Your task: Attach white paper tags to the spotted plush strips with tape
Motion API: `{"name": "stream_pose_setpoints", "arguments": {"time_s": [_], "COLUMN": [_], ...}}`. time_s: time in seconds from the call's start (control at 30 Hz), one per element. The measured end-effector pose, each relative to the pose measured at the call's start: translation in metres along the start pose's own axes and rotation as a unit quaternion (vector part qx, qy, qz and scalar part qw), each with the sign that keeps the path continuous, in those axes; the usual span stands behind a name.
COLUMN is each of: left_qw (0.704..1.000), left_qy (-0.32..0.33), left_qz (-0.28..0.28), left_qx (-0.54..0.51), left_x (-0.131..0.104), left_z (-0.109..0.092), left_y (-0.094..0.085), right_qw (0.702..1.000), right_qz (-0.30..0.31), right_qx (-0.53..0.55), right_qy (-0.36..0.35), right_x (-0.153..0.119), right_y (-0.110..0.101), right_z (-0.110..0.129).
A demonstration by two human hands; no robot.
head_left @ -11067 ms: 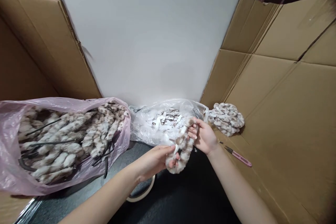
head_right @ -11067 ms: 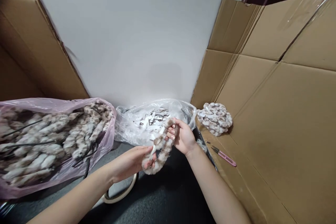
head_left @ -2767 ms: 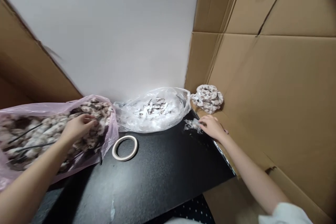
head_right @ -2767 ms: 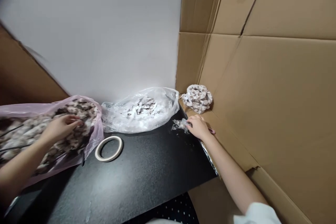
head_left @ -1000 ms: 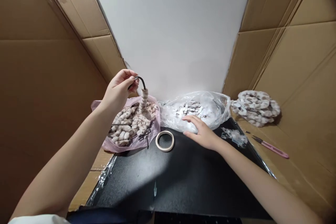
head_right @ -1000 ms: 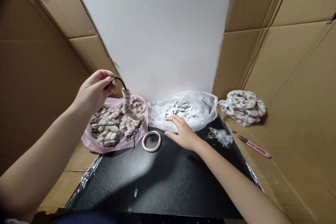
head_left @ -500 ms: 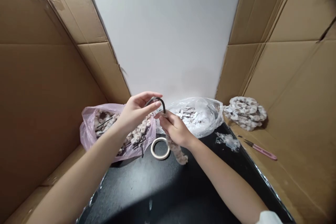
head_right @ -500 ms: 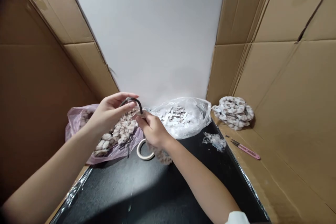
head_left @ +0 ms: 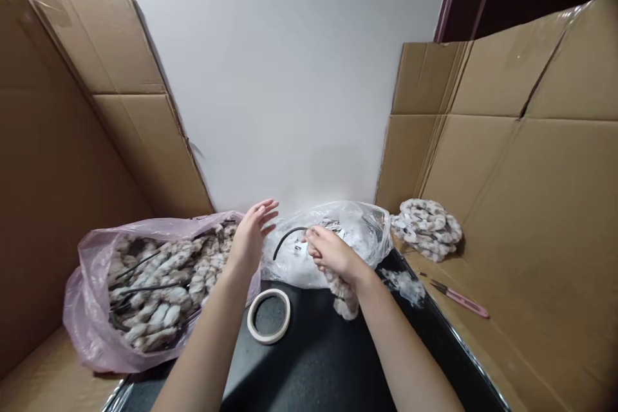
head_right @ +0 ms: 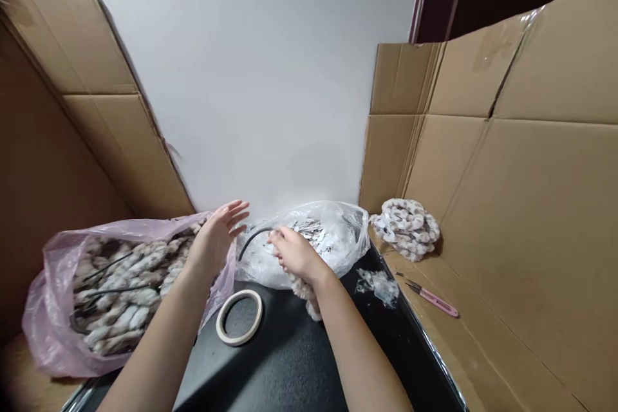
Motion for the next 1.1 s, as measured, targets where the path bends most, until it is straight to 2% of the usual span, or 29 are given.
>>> {"name": "stream_pose_setpoints", "arguments": {"time_s": [0.1,0.17,0.27,0.33,0.4,0.47,0.6,0.67,0.73,0.83,0.9,1.0,1.1], "left_qw": [0.993,0.97,0.895,0.851,0.816,0.8,0.755,0.767,0.813,0.884,0.91,0.93,0.927], "left_qy": [-0.01,-0.056,-0.131,-0.173,-0.222,-0.256,-0.279,-0.241,-0.163,-0.036,0.011,-0.003,-0.114], "left_qz": [0.114,0.218,0.393,0.473,0.524,0.539,0.59,0.582,0.524,0.414,0.383,0.355,0.356], "left_qx": [0.033,0.093,0.167,0.148,0.099,0.061,0.07,0.123,0.196,0.212,0.161,0.093,0.03], "left_x": [-0.012,-0.028,-0.062,-0.082,-0.094,-0.097,-0.103,-0.103,-0.098,-0.094,-0.096,-0.096,-0.098], "left_z": [0.001,0.009,0.029,0.043,0.058,0.07,0.083,0.087,0.088,0.074,0.061,0.047,0.044], "left_y": [0.012,0.026,0.052,0.068,0.077,0.079,0.077,0.081,0.087,0.099,0.105,0.104,0.101], "right_qw": [0.986,0.948,0.897,0.878,0.864,0.854,0.826,0.811,0.805,0.811,0.828,0.875,0.91], "right_qz": [0.007,-0.016,-0.045,-0.062,-0.084,-0.104,-0.142,-0.16,-0.167,-0.155,-0.129,-0.085,-0.068], "right_qx": [0.166,0.314,0.429,0.458,0.473,0.478,0.494,0.503,0.508,0.506,0.497,0.439,0.366], "right_qy": [0.0,-0.044,-0.099,-0.126,-0.153,-0.179,-0.234,-0.253,-0.259,-0.249,-0.226,-0.186,-0.181], "right_x": [-0.002,-0.004,-0.009,-0.013,-0.017,-0.023,-0.037,-0.045,-0.05,-0.052,-0.049,-0.04,-0.031], "right_y": [-0.004,-0.015,-0.035,-0.049,-0.065,-0.084,-0.124,-0.138,-0.141,-0.12,-0.092,-0.047,-0.02], "right_z": [0.012,0.024,0.035,0.038,0.041,0.044,0.051,0.054,0.056,0.059,0.059,0.053,0.043]}}
Point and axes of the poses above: each hand's wrist, its own x-axis towards the middle knuckle, its own y-axis out of the palm, z = x × y, the point moved 7 cm from there along x, towards the middle knuckle, and after that the axes turned 4 degrees about y, right-handed, at the moved point
